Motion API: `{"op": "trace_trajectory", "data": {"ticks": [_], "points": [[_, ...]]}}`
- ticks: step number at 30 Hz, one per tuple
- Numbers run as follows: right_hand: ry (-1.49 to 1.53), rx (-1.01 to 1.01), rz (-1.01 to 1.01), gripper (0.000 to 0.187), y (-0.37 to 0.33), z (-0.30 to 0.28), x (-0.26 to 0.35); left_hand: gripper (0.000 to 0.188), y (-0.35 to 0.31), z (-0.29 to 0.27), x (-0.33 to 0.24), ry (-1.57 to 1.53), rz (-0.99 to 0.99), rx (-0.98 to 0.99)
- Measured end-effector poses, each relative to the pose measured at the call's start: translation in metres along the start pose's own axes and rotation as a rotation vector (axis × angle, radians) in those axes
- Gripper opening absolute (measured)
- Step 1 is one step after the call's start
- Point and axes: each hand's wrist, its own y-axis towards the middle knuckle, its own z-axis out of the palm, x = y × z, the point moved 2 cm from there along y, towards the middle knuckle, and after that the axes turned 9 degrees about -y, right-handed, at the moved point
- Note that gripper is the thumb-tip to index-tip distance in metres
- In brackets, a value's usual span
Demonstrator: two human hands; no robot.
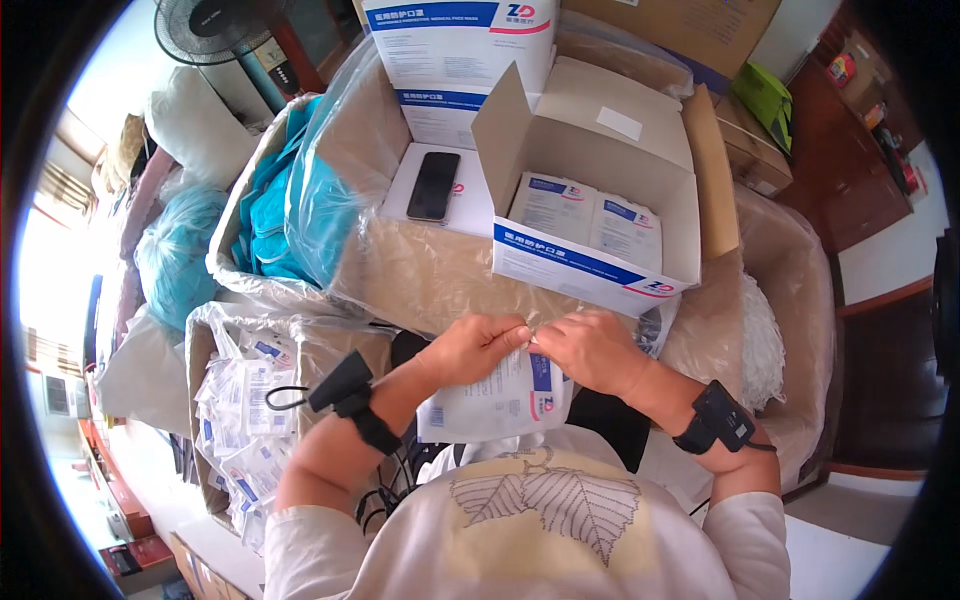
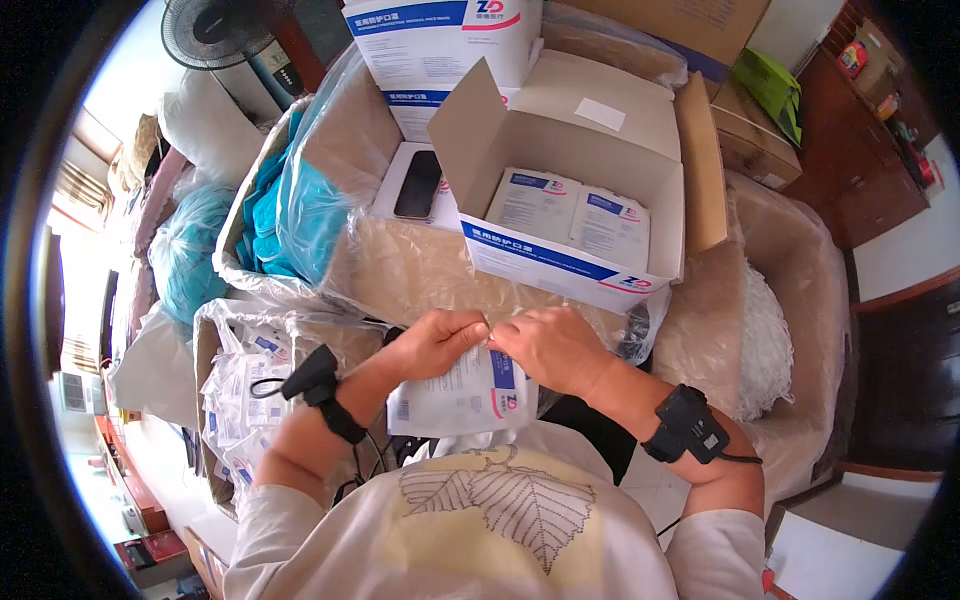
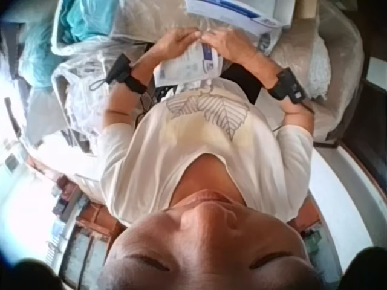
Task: Checking and folding face masks and placing them into cardboard boxes.
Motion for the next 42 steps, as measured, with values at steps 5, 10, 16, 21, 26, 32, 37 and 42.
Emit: {"op": "trace_trajectory", "data": {"ticks": [5,10,16,21,26,32,37,42], "points": [[-0.107,-0.098,-0.189,0.013,0.007,-0.023,0.024,0.036,0.01,-0.004,0.056,-0.419,-0.172,-0.32],[-0.079,-0.162,-0.287,0.011,-0.003,-0.038,0.045,0.036,0.012,-0.05,0.074,-0.118,-0.188,-0.653],[0.161,-0.033,-0.093,0.014,-0.029,-0.032,0.036,0.03,0.007,-0.062,0.031,0.214,0.032,-0.655],[0.517,-0.071,0.337,0.035,0.001,-0.054,0.017,0.019,0.001,-0.041,-0.013,0.443,0.318,-0.471],[0.147,0.186,0.326,0.021,0.02,-0.026,0.023,0.013,0.004,-0.031,-0.032,0.541,0.445,-0.483],[0.328,-0.419,0.033,0.015,0.028,-0.028,0.004,0.014,-0.006,-0.042,-0.017,0.469,0.315,-0.684],[0.705,-0.499,0.463,0.011,0.004,-0.056,-0.024,0.013,-0.014,-0.059,-0.006,0.397,0.238,-0.765],[1.281,-0.839,0.49,0.009,0.009,-0.109,-0.053,0.01,-0.036,-0.071,-0.003,0.404,0.425,-0.672]]}}
